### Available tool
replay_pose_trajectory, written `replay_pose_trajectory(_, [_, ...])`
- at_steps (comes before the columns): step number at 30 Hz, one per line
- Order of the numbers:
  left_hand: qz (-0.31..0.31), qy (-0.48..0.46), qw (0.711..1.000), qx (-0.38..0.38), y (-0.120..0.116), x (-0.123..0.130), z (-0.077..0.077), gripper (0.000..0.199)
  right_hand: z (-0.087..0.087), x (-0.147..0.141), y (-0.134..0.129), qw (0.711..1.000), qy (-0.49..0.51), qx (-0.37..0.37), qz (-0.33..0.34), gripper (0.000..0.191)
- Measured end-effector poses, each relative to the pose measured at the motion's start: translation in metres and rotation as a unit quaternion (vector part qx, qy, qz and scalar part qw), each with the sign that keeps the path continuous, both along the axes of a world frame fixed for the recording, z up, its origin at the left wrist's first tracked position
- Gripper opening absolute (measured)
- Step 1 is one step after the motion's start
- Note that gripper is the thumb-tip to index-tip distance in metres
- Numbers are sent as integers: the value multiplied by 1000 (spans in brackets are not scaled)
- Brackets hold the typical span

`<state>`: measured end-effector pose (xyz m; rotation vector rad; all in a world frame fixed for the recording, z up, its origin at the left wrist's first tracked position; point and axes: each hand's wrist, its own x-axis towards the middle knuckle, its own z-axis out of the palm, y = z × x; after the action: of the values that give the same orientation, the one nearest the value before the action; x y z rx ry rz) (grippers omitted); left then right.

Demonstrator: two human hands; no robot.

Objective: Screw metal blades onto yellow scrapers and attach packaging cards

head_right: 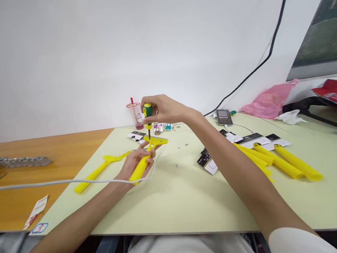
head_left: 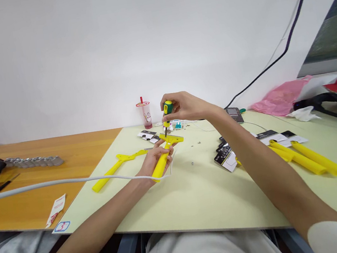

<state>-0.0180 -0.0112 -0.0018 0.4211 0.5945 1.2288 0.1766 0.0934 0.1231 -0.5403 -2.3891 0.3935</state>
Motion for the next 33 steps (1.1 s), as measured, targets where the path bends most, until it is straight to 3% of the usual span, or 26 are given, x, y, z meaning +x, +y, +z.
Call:
replay_pose_trajectory(14, [10, 21, 1000, 4, -2, 1, 3, 82, -3, 1, 7, 1000, 2, -8, -4, 39])
replay_pose_trajectory(22, [-2, 34, 999, -20, 3, 1, -9, 70, -1, 4, 3, 993, -107, -32, -34, 53])
replay_pose_trajectory(27, [-15, 32, 999, 0, 6, 0, -14, 70, 5, 6, -3, 996, -82, -46, -8, 39])
replay_pose_trajectory(33, [14, 52, 998, 24, 1, 1, -3, 80, 15, 16, -9, 996, -19, -84, 22, 31])
